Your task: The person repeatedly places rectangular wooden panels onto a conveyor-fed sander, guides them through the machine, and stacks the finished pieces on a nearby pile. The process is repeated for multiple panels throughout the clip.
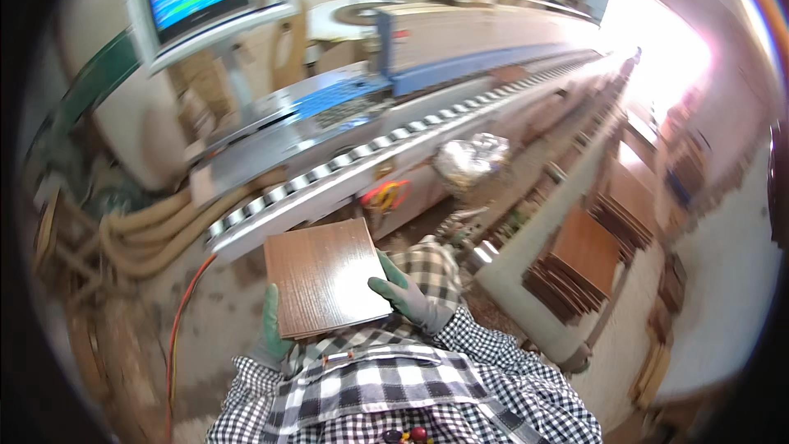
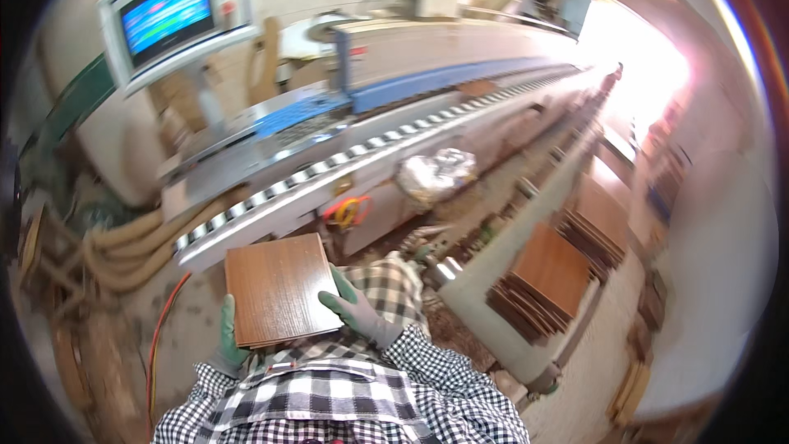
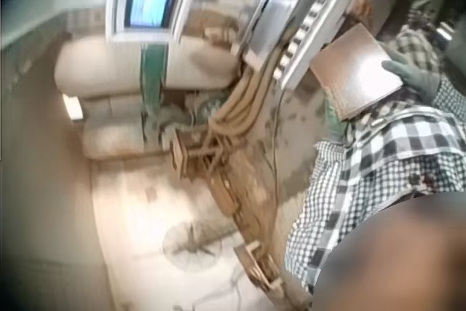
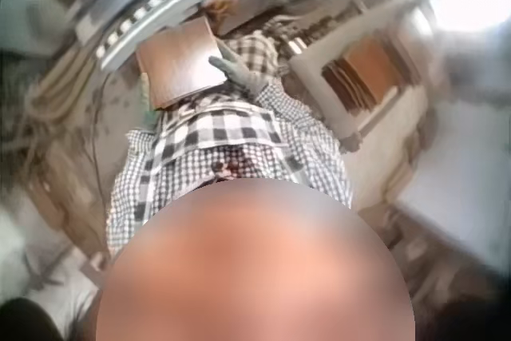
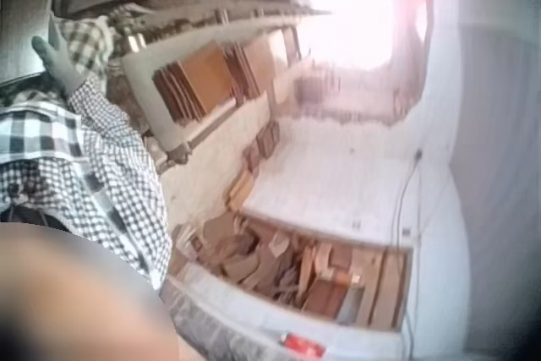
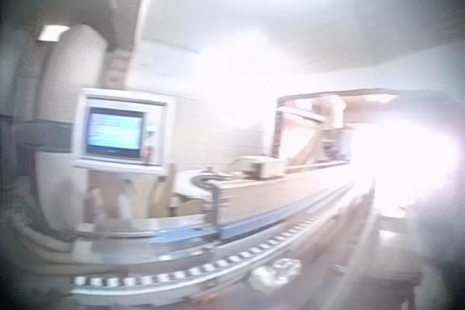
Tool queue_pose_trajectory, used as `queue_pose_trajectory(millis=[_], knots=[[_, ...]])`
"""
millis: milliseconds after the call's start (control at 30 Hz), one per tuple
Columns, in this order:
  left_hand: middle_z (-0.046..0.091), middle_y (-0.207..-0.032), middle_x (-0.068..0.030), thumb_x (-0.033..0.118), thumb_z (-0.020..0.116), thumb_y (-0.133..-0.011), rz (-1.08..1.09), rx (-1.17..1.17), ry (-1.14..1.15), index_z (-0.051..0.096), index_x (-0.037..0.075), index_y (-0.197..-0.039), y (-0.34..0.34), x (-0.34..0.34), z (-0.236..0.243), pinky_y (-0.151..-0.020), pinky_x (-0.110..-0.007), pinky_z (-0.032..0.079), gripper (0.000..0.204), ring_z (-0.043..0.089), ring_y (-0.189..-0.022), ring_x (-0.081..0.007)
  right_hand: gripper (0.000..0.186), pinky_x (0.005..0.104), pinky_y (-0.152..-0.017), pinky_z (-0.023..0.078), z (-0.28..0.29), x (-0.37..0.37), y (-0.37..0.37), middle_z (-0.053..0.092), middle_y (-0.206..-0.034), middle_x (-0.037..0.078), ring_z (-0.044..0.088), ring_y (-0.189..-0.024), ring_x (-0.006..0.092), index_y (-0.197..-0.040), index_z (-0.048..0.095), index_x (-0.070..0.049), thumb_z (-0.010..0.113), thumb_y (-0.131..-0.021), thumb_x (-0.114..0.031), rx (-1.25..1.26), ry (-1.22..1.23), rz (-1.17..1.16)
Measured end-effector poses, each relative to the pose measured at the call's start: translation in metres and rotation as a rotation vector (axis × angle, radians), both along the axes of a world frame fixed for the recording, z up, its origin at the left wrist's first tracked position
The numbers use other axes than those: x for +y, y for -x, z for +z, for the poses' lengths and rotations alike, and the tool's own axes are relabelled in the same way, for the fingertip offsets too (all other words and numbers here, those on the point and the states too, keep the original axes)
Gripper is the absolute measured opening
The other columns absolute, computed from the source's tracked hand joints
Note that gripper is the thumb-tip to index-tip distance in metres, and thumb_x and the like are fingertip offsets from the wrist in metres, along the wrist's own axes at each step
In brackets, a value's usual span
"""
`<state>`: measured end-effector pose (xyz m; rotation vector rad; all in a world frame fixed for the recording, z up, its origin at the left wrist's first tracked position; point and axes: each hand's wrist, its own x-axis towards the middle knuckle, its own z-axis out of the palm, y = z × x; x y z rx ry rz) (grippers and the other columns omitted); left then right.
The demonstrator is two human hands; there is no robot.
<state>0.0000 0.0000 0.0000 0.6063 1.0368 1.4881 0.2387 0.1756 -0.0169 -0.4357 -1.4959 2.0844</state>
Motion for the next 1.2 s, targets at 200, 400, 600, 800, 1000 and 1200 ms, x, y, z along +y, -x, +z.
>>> queue_pose_trajectory(millis=[200, 400, 600, 800, 1000, 1200], knots=[[0.056, -0.142, -0.0138, 0.060, 0.037, -0.107, 0.198, -0.218, 0.073, 0.037, 0.002, -0.153, 0.031, -0.058, -0.049, -0.108, -0.036, 0.048, 0.074, 0.059, -0.125, -0.0206, 0.064, 0.0357, -0.118, 0.034, 0.000, -0.028, 0.051, 0.041, -0.160, 0.015, 0.044, -0.142, 0.0234, -0.159, 0.031, 0.001, 0.057, -0.105, -0.022, -0.146, -0.046, 0.070], [0.053, -0.145, -0.0124, 0.053, 0.039, -0.109, 0.213, -0.078, 0.103, 0.038, 0.002, -0.152, 0.027, -0.038, -0.043, -0.111, -0.036, 0.045, 0.067, 0.056, -0.129, -0.0199, 0.047, 0.0268, -0.087, 0.049, -0.013, -0.048, 0.028, 0.066, -0.116, 0.009, 0.058, -0.102, 0.0121, -0.137, 0.052, 0.008, 0.062, -0.101, -0.019, -0.310, 0.081, -0.133], [0.052, -0.145, -0.0136, 0.043, 0.040, -0.111, 0.218, 0.341, -0.030, 0.039, -0.001, -0.150, 0.027, -0.029, -0.032, -0.111, -0.036, 0.043, 0.059, 0.053, -0.129, -0.0198, 0.050, 0.0292, -0.098, 0.049, -0.001, -0.045, 0.012, 0.068, -0.124, 0.014, 0.063, -0.109, 0.0186, -0.137, 0.055, 0.010, 0.065, -0.099, -0.021, -0.297, 0.248, -0.182], [0.053, -0.142, -0.0112, 0.040, 0.048, -0.108, 0.251, 0.149, 0.013, 0.042, 0.000, -0.148, 0.027, -0.028, -0.046, -0.110, -0.035, 0.044, 0.057, 0.055, -0.127, -0.0195, 0.041, 0.0313, -0.095, 0.053, -0.013, 0.000, -0.027, 0.072, -0.117, 0.014, 0.067, -0.106, 0.0196, -0.131, 0.061, 0.009, 0.057, -0.098, -0.014, -0.156, 0.366, -0.333], [0.056, -0.138, -0.0089, 0.039, 0.054, -0.106, 0.300, -0.088, 0.066, 0.044, 0.003, -0.147, 0.019, -0.021, -0.033, -0.105, -0.037, 0.050, 0.055, 0.060, -0.122, -0.0194, 0.040, 0.0269, -0.082, 0.060, 0.055, 0.068, 0.002, 0.069, -0.122, 0.012, 0.070, -0.097, 0.0157, -0.135, 0.056, 0.007, 0.054, -0.103, -0.015, 0.056, 0.180, -0.286], [0.056, -0.137, -0.0081, 0.040, 0.055, -0.106, 0.379, -0.131, 0.008, 0.045, 0.005, -0.147, 0.036, -0.034, -0.124, -0.104, -0.038, 0.050, 0.055, 0.059, -0.122, -0.0186, 0.042, 0.0362, -0.081, 0.060, 0.104, 0.148, 0.102, 0.065, -0.108, 0.010, 0.070, -0.096, 0.0251, -0.140, 0.049, 0.007, 0.054, -0.101, -0.005, -0.077, 0.261, -0.360]])
